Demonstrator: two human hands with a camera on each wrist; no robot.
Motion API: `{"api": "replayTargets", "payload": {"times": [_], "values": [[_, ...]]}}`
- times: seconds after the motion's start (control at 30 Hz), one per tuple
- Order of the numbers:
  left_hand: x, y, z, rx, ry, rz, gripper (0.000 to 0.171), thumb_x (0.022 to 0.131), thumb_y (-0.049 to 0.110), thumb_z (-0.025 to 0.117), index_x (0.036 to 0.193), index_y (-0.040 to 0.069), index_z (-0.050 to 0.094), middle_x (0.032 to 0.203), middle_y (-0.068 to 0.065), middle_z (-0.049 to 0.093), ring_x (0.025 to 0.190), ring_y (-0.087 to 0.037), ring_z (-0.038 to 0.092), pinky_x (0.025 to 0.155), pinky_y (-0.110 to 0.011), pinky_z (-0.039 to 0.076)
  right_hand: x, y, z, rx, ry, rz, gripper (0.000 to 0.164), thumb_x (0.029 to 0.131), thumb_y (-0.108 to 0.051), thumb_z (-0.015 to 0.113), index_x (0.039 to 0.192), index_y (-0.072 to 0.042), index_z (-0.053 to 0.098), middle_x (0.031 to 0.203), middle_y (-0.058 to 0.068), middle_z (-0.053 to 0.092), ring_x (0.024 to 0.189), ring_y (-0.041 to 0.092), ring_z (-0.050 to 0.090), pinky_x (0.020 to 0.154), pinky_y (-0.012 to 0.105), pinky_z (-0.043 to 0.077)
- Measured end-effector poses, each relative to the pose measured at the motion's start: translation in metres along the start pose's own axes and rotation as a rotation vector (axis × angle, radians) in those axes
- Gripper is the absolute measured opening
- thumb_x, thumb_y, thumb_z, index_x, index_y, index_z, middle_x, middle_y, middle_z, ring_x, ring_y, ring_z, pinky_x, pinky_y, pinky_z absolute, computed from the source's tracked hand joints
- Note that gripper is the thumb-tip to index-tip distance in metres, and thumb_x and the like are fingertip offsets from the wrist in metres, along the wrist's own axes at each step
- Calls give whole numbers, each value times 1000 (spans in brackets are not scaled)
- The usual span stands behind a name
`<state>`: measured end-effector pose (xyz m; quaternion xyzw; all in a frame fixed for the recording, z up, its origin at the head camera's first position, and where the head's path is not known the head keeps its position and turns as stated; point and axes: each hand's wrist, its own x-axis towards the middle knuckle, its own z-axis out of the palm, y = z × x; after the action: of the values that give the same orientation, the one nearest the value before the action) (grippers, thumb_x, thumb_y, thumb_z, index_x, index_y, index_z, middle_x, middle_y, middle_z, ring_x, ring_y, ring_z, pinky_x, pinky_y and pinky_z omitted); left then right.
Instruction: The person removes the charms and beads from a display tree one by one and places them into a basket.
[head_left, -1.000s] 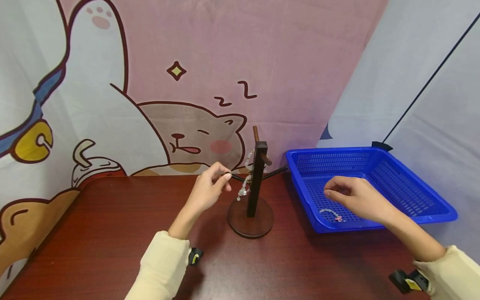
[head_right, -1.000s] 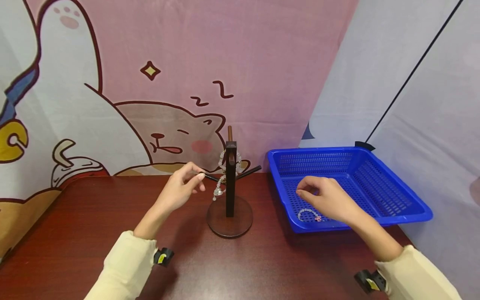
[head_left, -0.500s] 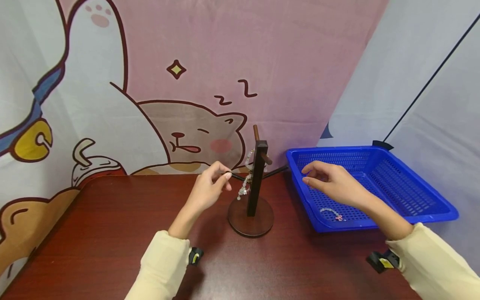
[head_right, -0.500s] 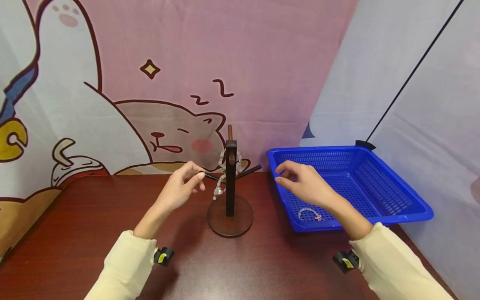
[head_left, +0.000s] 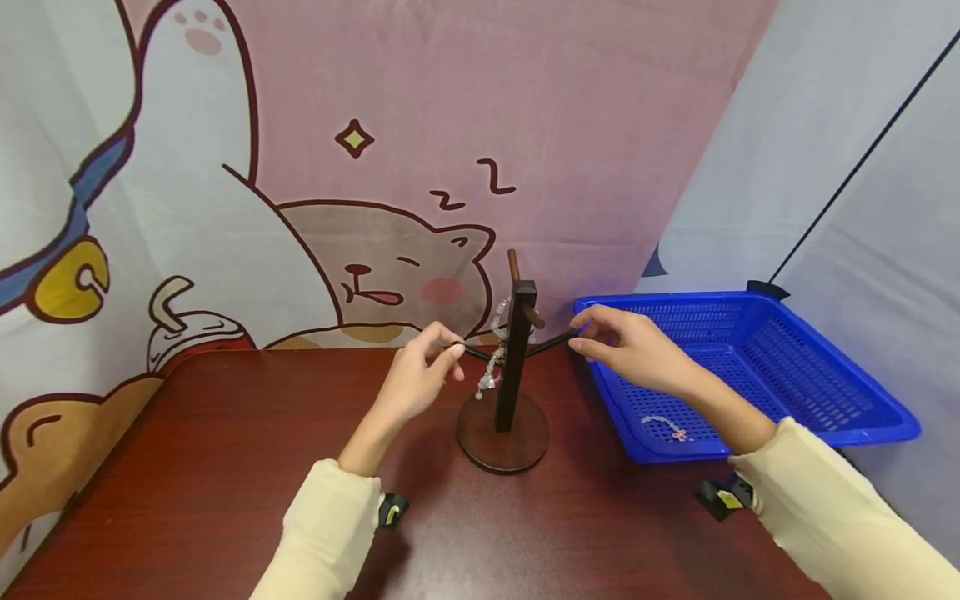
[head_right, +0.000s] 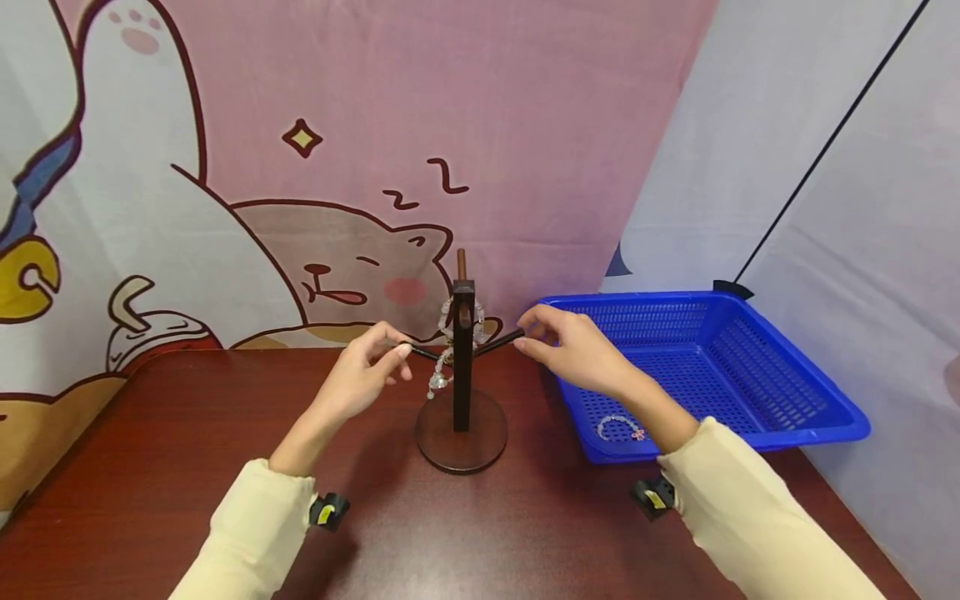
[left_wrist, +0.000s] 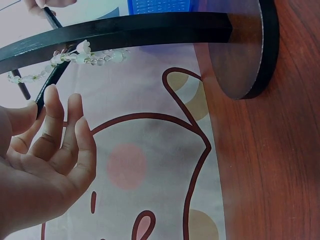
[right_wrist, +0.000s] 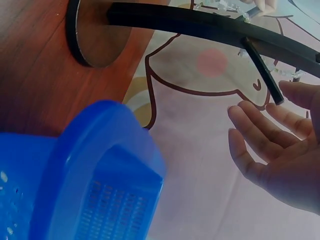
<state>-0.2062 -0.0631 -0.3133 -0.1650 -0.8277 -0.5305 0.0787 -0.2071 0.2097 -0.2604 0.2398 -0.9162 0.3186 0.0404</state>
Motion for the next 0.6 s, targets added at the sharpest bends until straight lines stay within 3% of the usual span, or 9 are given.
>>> {"api": "replayTargets", "payload": {"times": [0.3,0.6], "values": [[0,0,0,12,7,12,6,92,12,54,96,10,58,63,-2,61,63,-21,54,53,-27,38,7,-4,11,-36,9,-36,11,88,-14,60,96,-6,63,72,-2,59,66,16,57,60,32,42],[-1,1,0,46,17,8,6,92,13,55,96,12,59,64,-2,61,59,-16,51,52,-28,36,8,-2,17,-27,40,-50,7,88,-9,60,91,-4,63,72,-2,61,64,16,58,57,30,43]]}}
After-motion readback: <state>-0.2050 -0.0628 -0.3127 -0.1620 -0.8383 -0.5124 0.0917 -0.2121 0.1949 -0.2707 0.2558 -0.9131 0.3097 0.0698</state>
